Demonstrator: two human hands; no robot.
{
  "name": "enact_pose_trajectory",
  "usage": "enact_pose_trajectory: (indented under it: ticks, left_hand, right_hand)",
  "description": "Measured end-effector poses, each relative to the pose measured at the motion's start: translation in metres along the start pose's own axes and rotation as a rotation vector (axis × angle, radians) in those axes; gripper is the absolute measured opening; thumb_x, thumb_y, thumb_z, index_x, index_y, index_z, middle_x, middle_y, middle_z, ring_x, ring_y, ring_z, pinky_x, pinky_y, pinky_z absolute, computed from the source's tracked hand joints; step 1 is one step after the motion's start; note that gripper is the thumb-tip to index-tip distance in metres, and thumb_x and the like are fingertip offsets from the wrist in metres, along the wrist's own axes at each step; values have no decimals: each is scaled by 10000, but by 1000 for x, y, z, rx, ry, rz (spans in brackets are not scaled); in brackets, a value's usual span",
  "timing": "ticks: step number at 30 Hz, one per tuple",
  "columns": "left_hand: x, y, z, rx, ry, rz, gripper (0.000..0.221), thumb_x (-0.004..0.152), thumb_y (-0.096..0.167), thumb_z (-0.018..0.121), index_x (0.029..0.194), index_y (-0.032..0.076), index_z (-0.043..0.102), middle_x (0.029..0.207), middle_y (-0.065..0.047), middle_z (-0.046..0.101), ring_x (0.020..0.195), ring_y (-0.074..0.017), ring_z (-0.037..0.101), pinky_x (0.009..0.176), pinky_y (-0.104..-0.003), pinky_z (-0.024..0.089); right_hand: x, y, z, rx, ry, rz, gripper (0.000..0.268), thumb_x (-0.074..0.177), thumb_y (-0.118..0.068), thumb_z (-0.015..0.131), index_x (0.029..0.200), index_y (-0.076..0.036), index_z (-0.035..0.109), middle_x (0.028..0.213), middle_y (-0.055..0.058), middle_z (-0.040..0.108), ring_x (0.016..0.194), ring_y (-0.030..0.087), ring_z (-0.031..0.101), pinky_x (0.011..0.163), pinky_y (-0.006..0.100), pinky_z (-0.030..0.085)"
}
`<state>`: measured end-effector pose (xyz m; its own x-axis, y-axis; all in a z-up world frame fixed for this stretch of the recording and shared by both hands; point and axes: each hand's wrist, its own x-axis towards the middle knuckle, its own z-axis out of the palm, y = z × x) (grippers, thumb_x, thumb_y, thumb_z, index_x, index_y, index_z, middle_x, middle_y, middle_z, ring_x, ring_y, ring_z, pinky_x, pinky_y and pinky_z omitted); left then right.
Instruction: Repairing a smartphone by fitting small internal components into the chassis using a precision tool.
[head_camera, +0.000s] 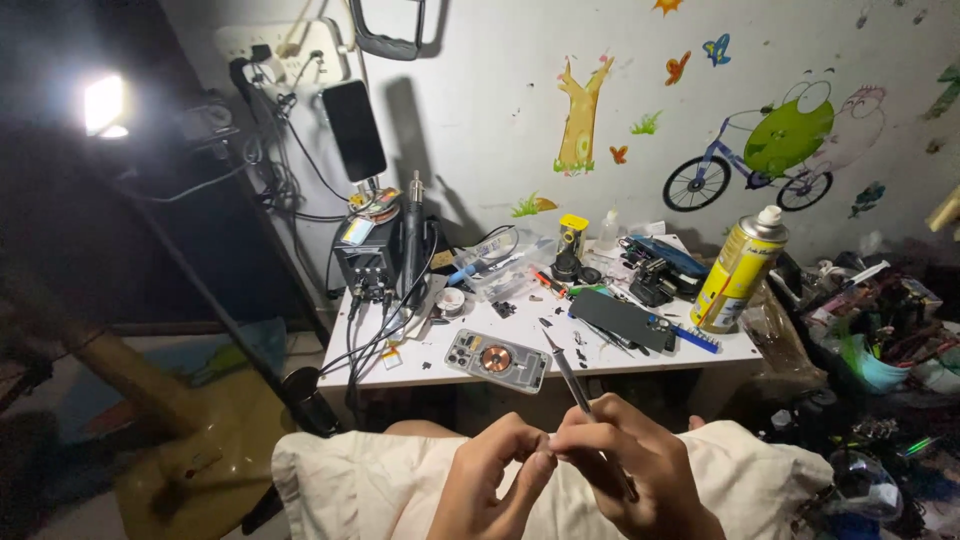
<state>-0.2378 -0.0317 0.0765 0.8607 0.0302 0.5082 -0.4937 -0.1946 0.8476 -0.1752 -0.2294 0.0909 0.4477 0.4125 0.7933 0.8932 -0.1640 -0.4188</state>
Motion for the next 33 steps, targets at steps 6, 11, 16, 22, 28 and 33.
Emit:
enact_pose_trajectory:
  ticks: [6, 11, 16, 22, 28, 33]
  left_hand:
    - [-23, 32, -3, 17, -99, -11, 376, 1169, 451, 606, 1018, 115, 677, 907, -16, 676, 802, -183, 667, 744, -356, 541]
    - [-41, 41, 2, 9, -116, -12, 397, 1178, 483, 546, 1044, 129, 664, 903, -23, 698, 838, -184, 712, 796, -359, 541]
    - [-51, 60, 9, 15, -76, 109, 294, 1201, 341, 574, 1049, 101, 651, 940, -54, 660, 809, -195, 701, 773, -347, 536]
    - [-60, 78, 17, 82, 29, 171, 64, 986, 37, 724, 1019, 90, 711, 907, -44, 675, 770, -170, 658, 771, -317, 525]
    - [-63, 90, 16, 84, 56, 67, 113, 925, 33, 801, 901, 130, 749, 824, -14, 719, 740, -158, 684, 722, -317, 535]
    - [-64, 109, 26, 179, 197, 165, 154, 842, -18, 793, 830, 127, 741, 761, -9, 698, 647, -135, 671, 639, -269, 535]
  right_hand:
    - [-10, -31, -11, -63, -19, -98, 144, 1140, -228, 616, 1144, -157, 742, 959, 71, 681, 751, 153, 694, 799, 229, 553]
    - [-11, -67, -21, -173, 51, -141, 98, 1112, -233, 648, 1099, -184, 732, 933, 30, 700, 702, 130, 635, 756, 237, 489]
    - [-20, -90, -21, -183, 144, -38, 111, 1080, -252, 684, 1015, -187, 747, 901, -21, 700, 710, 97, 645, 819, 207, 460]
    - [-24, -119, -7, -278, 335, 99, 195, 1068, -306, 665, 882, -280, 721, 826, -99, 691, 701, 71, 669, 1100, 514, 337]
    - [-33, -113, -4, -155, 384, 5, 84, 1014, -202, 752, 930, -201, 743, 840, -45, 685, 704, 107, 628, 929, 266, 432]
    - [-47, -124, -9, -150, 296, 226, 99, 987, -241, 727, 901, -287, 744, 853, -121, 750, 753, 19, 740, 1365, 646, -10]
